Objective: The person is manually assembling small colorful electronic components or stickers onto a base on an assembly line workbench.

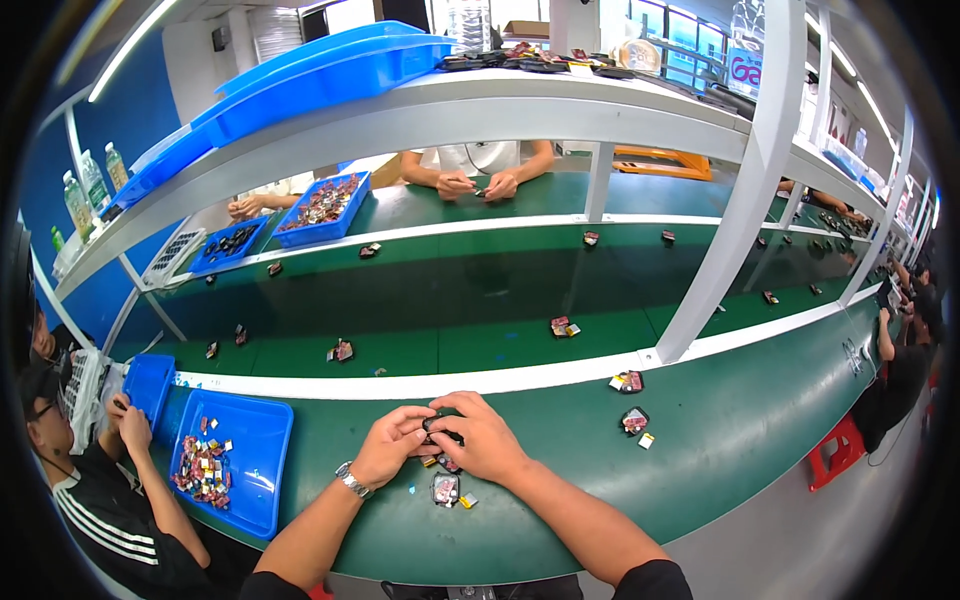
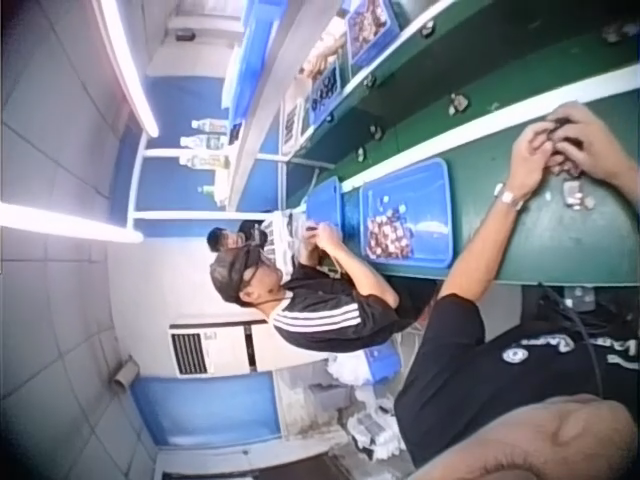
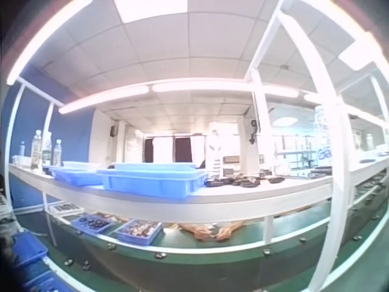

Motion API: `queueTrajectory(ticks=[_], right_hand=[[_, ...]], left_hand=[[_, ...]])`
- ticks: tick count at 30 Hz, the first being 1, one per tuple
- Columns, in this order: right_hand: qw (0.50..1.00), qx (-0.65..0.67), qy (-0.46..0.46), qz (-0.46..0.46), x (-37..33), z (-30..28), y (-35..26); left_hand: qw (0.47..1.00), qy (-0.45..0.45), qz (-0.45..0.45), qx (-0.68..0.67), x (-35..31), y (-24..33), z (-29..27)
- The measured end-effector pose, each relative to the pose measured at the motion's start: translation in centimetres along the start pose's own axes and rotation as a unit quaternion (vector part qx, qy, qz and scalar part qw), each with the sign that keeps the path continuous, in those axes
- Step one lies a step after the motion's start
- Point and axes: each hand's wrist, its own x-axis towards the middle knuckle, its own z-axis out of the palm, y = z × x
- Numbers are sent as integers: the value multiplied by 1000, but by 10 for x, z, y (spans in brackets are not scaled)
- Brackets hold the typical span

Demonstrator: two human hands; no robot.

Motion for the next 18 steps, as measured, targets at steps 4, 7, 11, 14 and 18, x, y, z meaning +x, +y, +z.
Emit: queueTrajectory(ticks=[4, 7, 11, 14, 18], right_hand=[[1000, 4, -8, -12, 0, 0, -1], [1000, 16, -7, -2, -1, 1, 3], [1000, 21, 9, 13, -2, 3, 2], [998, 43, 18, 41, -3, 7, 0], [998, 51, 10, 45, -1, 10, -1]], left_hand=[[1000, 6, -5, 0, 0, -2, -3], [1000, 2, -2, -7, 1, -4, -3], [1000, -2, -3, -8, 1, -3, -4], [1000, 11, 6, -19, 1, -3, -1], [1000, 15, 10, -24, 1, -6, -2]])
